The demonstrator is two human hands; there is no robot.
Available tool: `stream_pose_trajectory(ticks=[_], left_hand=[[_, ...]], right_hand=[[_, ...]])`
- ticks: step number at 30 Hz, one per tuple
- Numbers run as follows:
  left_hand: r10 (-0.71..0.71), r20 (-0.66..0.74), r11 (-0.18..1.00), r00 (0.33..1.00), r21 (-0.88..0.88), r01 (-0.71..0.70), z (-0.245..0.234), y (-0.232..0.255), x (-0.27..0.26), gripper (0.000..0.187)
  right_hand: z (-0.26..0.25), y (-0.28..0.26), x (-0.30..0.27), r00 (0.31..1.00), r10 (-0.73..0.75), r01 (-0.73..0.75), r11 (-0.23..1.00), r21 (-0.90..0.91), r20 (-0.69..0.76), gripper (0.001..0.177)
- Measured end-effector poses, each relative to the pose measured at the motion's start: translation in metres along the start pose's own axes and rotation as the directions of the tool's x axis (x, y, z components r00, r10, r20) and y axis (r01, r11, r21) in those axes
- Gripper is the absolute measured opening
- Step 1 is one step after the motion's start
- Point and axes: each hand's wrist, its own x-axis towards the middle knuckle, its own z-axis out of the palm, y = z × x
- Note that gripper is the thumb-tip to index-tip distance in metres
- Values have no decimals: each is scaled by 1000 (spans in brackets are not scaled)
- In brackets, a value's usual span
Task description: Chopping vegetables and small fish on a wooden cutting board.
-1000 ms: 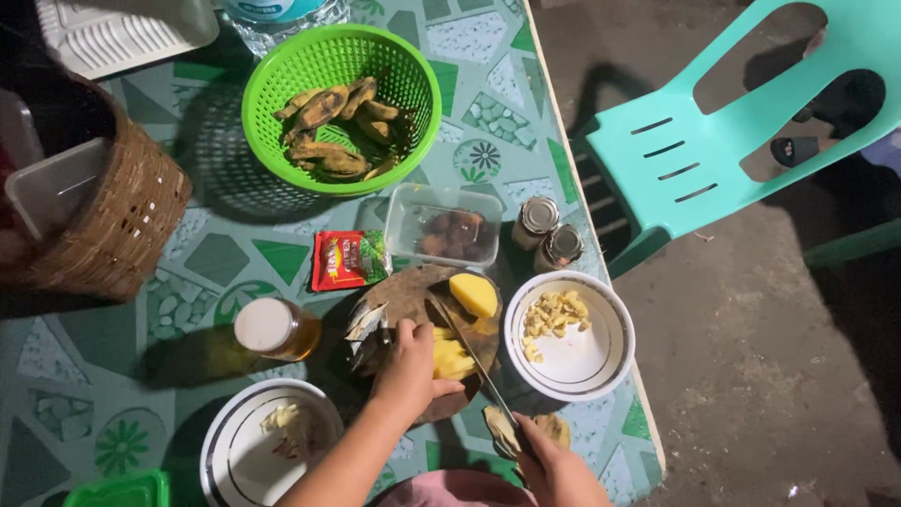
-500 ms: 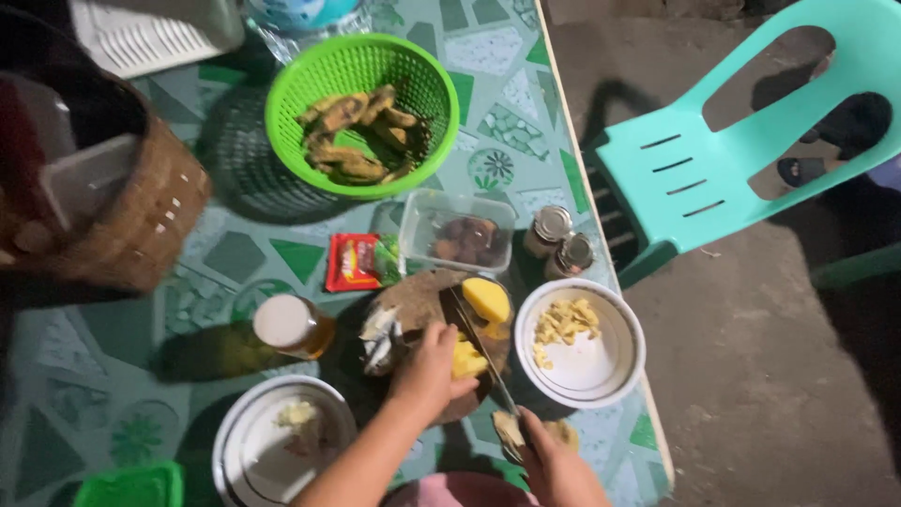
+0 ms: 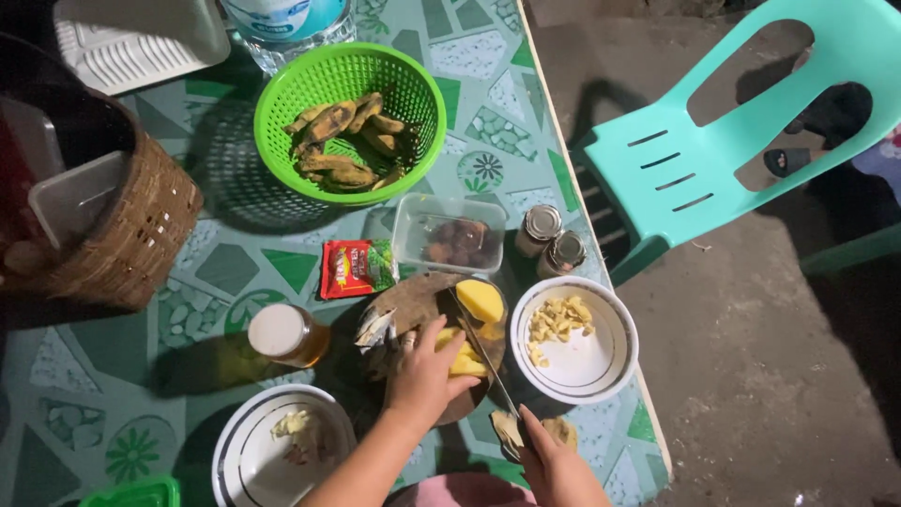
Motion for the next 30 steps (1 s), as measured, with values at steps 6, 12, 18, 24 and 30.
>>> stream_pose_trajectory(ticks=[6,12,18,24,30], left_hand=[[444,-228,896,867,111,-430,56,-47,-11,48],[390,-330,921,860,158,-357,67,-36,-10,47],[357,-439,934,825,137,-331,72,-36,-9,39],[213,-189,969,959,164,-183,41,-6,-9,85],[-39,152,959,988,282,-6,34,-8,7,107]], right_hand=[[1,2,0,998,-64,66,990,125,-17,62],[-19,-39,3,991,116,-121,991,65,68,64],[1,12,11,998,-12,12,1000,-1,62,73],[-16,-21,9,999,34,-36,993,113,17,52],[-26,-21,-11,998,-55,55,998,-2,-14,60]])
